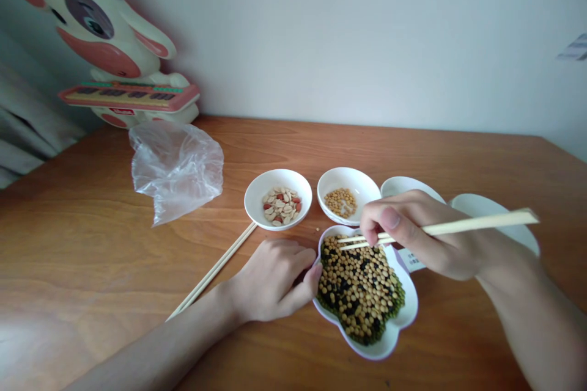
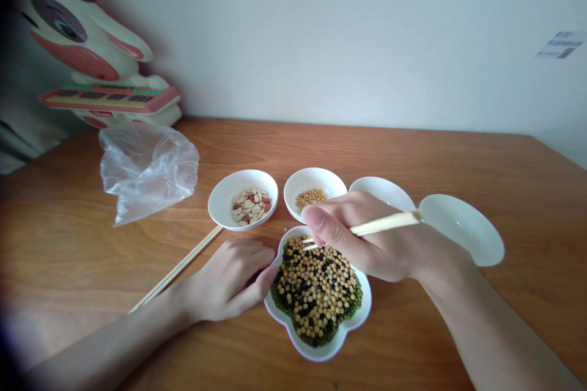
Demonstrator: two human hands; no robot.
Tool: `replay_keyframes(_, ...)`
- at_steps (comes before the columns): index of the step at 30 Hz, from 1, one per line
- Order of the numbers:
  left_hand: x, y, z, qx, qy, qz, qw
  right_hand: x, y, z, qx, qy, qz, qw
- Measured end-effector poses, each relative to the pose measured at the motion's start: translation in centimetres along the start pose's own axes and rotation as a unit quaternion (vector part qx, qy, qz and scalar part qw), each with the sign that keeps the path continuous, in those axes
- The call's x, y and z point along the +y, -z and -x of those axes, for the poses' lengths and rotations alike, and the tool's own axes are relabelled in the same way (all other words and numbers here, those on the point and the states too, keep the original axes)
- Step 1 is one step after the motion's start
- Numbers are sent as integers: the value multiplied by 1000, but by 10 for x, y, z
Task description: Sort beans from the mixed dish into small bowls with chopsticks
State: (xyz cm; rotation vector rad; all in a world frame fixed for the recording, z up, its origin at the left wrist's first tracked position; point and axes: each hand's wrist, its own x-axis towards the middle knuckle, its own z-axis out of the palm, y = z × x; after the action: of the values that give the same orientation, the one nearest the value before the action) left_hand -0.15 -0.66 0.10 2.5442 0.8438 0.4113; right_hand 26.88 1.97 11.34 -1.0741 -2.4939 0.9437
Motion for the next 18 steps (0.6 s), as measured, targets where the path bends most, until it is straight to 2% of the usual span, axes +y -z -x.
replay_keyframes(5, 0, 0, 0, -6, 3, -3, 1000, 0, 3, 0, -16, -35, -8, 999)
replay_keyframes(11, 1, 0, 0, -2, -5, -1, 1000, 12, -3, -3, 11, -13, -1, 1000)
replay_keyframes(18, 1, 1, -1, -5, -4, 13, 1000, 8, 1, 0, 44, -28, -29, 998)
